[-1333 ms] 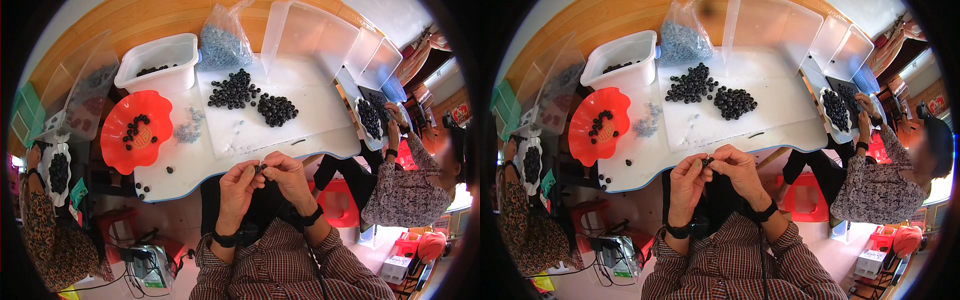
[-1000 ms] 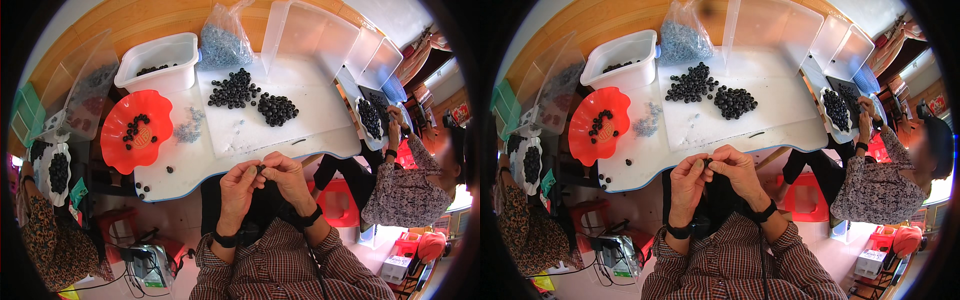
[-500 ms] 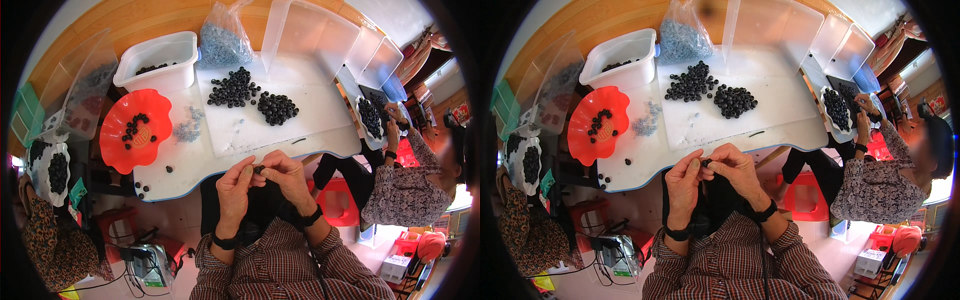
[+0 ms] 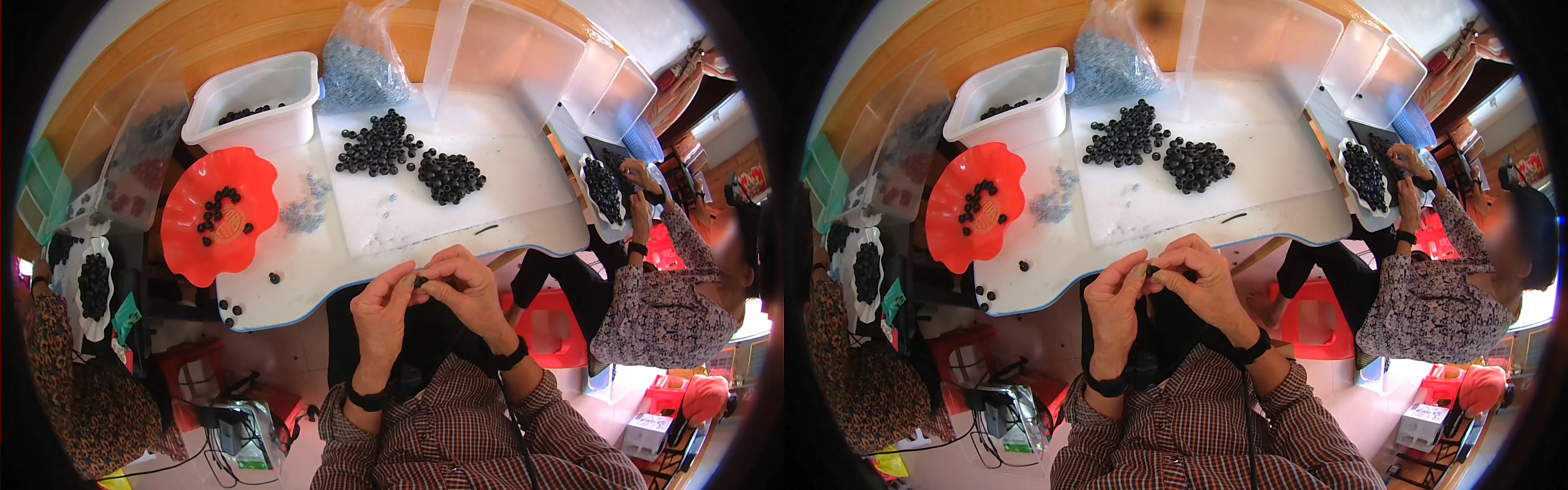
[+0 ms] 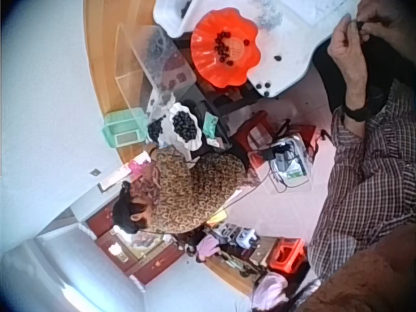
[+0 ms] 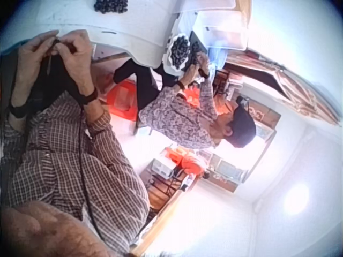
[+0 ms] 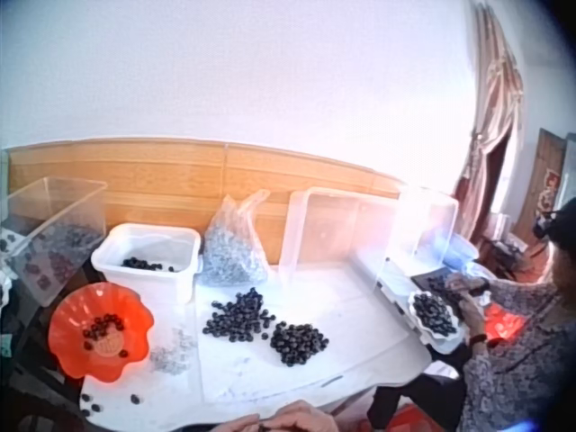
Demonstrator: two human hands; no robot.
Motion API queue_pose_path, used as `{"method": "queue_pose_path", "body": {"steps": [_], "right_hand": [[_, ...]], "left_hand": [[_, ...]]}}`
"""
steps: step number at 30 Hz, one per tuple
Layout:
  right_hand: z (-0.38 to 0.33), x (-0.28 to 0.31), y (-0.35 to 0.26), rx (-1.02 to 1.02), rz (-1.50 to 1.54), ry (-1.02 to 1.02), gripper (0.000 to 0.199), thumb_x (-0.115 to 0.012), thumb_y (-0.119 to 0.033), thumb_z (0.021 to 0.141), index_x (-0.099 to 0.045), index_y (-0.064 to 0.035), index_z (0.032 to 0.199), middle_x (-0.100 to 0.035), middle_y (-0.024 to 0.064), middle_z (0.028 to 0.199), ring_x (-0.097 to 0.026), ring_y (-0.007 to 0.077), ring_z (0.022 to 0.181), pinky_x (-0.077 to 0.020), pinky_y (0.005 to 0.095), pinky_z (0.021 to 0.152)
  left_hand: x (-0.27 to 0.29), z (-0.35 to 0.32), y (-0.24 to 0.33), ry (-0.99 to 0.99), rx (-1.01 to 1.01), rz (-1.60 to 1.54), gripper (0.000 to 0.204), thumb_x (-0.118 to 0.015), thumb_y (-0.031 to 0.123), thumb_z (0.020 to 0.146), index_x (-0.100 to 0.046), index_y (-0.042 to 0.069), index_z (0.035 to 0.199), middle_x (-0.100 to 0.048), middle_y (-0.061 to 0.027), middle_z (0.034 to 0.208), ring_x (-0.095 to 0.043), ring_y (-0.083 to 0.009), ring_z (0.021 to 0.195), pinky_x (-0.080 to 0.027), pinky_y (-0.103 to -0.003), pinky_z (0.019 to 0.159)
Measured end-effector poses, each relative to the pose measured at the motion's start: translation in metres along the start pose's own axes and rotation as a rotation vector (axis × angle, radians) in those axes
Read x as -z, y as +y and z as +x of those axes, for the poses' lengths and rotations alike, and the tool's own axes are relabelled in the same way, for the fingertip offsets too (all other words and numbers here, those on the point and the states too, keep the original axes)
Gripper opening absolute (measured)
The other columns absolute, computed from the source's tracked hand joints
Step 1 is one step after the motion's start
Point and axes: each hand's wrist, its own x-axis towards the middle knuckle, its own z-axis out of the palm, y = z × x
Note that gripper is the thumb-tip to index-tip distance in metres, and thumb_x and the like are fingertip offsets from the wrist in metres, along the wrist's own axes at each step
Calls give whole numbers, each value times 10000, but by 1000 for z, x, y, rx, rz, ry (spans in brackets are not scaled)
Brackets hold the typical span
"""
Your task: The recorder is sorting small black spherical plastic or rubber beads and placing them into containers.
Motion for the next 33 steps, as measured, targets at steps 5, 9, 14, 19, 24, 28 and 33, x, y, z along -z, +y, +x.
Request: {"method": "queue_pose_path", "body": {"steps": [5, 9, 14, 19, 24, 28, 33], "right_hand": [[-1, -8, -8, 76, -197, 47, 142, -713, 5, 799, -675, -15, 934, -581, 63, 962, -616, 124, 768, -512, 232, 679], [-6, -14, -8, 137, -315, 91, 153, -716, 2, 789, -678, -19, 936, -580, 72, 960, -611, 144, 778, -509, 246, 678], [-8, -17, -15, 170, -272, 153, 149, -708, 6, 797, -683, -10, 943, -574, 80, 974, -592, 151, 872, -496, 256, 729], [-12, -17, -18, 89, -7, 164, 144, -671, 24, 831, -673, 4, 974, -560, 77, 1011, -565, 134, 897, -470, 237, 759], [-15, -18, -12, 69, 73, 133, 151, -642, 35, 852, -663, 11, 1000, -547, 77, 1032, -542, 118, 908, -444, 211, 764], [-14, -20, -14, 60, 13, 115, 134, -638, 29, 857, -666, 13, 988, -545, 62, 1024, -533, 100, 876, -434, 205, 742], [-9, -14, -12, 15, -61, 124, 124, -642, 15, 858, -672, 7, 978, -557, 41, 978, -531, 78, 808, -426, 196, 700]], "left_hand": [[-5, -3, 1, 36, 30, -43, 240, -616, 33, 915, -629, -70, 1131, -681, -117, 939, -659, -140, 786, -568, -245, 721], [-3, -2, -2, 16, 22, -5, 247, -614, 36, 915, -619, -69, 1139, -676, -124, 976, -656, -154, 846, -572, -268, 743], [8, 3, -5, -48, 133, -229, 253, -611, 48, 918, -612, -57, 1148, -674, -136, 1005, -661, -181, 859, -567, -295, 774], [16, 8, -9, -215, 107, -485, 251, -587, 37, 928, -610, -49, 1162, -680, -155, 1008, -667, -198, 866, -578, -318, 770], [19, 7, -11, -214, 78, -490, 249, -588, 57, 931, -614, -39, 1160, -676, -150, 1010, -638, -169, 824, -548, -287, 740], [17, 6, -3, -157, 46, -400, 235, -582, 68, 938, -623, -25, 1150, -670, -133, 1002, -610, -151, 787, -518, -267, 717], [18, 15, 37, 103, -150, -73, 196, -562, 57, 950, -633, -40, 1105, -670, -107, 988, -620, -136, 770, -546, -274, 718]]}}
